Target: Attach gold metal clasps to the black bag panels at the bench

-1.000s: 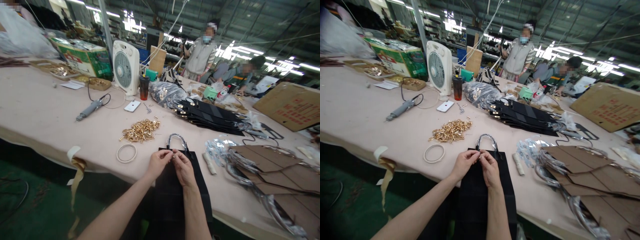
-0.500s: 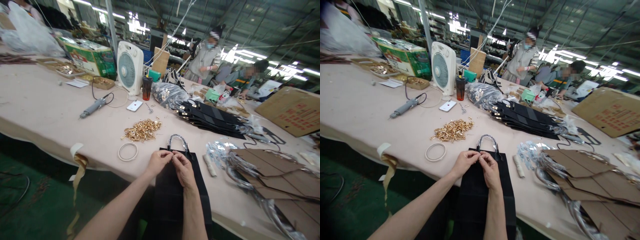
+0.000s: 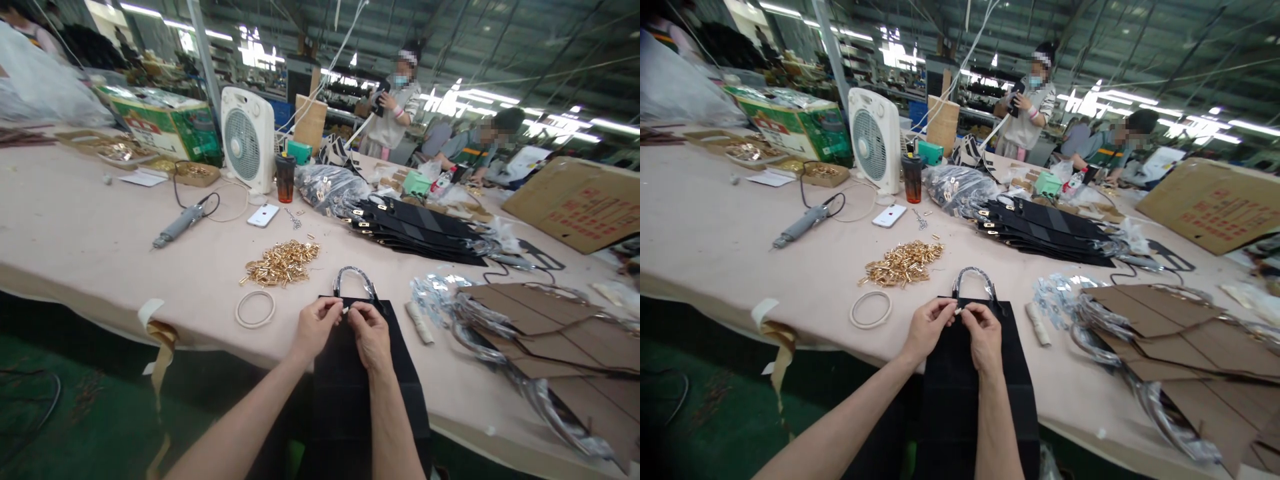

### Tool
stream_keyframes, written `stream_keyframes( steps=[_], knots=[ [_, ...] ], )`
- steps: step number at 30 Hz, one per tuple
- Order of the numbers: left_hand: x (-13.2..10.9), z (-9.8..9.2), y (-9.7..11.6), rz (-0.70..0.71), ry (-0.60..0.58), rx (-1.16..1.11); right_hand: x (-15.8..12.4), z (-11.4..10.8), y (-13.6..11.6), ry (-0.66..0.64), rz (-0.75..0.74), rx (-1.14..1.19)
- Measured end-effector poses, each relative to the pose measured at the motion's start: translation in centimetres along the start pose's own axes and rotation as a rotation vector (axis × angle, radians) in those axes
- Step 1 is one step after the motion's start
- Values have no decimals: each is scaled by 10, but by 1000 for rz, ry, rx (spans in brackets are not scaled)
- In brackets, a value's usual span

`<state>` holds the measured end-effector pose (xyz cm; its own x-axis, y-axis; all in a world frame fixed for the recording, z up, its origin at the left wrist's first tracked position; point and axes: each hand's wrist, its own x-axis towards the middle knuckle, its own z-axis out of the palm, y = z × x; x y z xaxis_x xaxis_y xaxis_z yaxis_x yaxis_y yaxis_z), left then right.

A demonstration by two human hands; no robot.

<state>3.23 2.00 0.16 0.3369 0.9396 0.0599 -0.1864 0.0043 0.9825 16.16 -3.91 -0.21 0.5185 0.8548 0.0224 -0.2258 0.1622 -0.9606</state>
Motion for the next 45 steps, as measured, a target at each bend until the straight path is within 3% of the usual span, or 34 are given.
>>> stream_keyframes(
  steps=[4, 10, 14, 16, 20, 25, 39, 41, 45],
  knots=[
    [-3, 2, -4, 39, 38, 27, -5, 3, -4, 12, -123, -252],
    [-8, 1, -1, 151, 49, 170, -9, 9, -4, 72, -174, -308],
    [-12, 0, 4, 225, 16, 214, -10, 11, -2, 95, -309, -415],
    [-11, 0, 4, 214, 5, 211, -9, 12, -1, 85, -318, -454],
    [-4, -2, -1, 129, 5, 150, -4, 9, 0, 40, -199, -356],
    [5, -6, -7, 30, 4, 104, -3, 7, -3, 25, -352, -410],
    [4, -10, -5, 117, -85, 216, -7, 15, -5, -60, -527, -601],
    [4, -10, -5, 101, -84, 212, -7, 13, -4, -52, -489, -608],
    [2, -6, -4, 69, -116, 115, -2, 3, 1, 24, -205, -407]
  ],
)
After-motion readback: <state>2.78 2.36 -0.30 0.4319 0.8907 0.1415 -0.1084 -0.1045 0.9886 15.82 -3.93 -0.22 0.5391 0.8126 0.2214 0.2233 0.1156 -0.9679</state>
